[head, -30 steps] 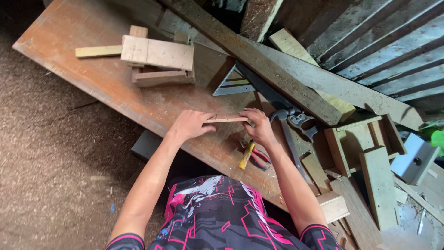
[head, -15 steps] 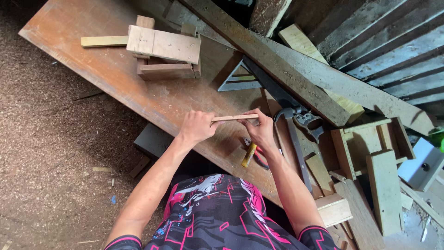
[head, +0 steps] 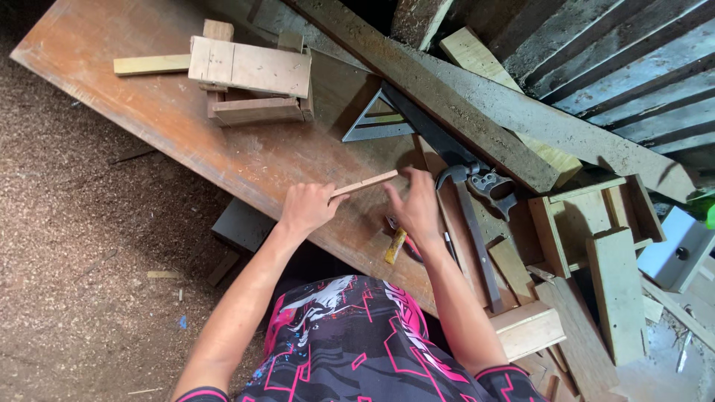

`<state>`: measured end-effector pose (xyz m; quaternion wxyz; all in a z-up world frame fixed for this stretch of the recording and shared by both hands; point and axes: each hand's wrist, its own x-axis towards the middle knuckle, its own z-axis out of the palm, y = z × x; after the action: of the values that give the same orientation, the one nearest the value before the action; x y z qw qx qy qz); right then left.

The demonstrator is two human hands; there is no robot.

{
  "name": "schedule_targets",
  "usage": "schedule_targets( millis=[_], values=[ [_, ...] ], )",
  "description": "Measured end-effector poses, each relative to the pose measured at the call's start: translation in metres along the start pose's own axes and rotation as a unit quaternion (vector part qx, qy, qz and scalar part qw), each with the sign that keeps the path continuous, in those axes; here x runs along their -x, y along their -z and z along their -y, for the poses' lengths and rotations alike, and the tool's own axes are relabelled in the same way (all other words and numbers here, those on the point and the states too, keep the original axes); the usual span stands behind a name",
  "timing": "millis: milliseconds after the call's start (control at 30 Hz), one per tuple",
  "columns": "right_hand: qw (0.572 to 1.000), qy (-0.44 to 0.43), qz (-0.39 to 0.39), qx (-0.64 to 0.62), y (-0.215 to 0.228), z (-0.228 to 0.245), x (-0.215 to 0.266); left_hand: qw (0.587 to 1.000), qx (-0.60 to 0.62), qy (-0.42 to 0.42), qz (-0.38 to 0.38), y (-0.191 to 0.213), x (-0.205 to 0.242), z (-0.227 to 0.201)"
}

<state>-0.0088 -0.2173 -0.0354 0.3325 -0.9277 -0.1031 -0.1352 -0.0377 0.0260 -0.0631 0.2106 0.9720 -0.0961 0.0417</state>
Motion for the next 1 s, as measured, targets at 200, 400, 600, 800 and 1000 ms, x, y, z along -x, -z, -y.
schedule_targets(
  millis=[200, 400, 600, 800, 1000],
  values=[
    [0.875, -0.223, 0.365, 0.228, 0.008, -0.016, 0.058, 0.999, -0.045, -0.018, -0.002, -0.01, 0.002, 0.009],
    [0.899, -0.247, 0.298, 0.207, 0.049, -0.022, 0.052, 0.998, -0.036, -0.052, -0.015, -0.005, -0.007, 0.02],
    [0.976, -0.201, 0.083, -0.033, 0.134, 0.001, 0.0, 0.997, -0.051, -0.057, 0.015, -0.008, -0.01, 0.022],
    [0.997, -0.027, -0.01, -0.071, 0.148, 0.024, -0.041, 0.998, -0.048, -0.037, 0.015, -0.015, -0.01, 0.021],
    [0.975, 0.019, 0.031, -0.219, 0.093, 0.032, -0.066, 0.999, -0.037, -0.029, 0.007, -0.02, -0.004, 0.02]
  ],
)
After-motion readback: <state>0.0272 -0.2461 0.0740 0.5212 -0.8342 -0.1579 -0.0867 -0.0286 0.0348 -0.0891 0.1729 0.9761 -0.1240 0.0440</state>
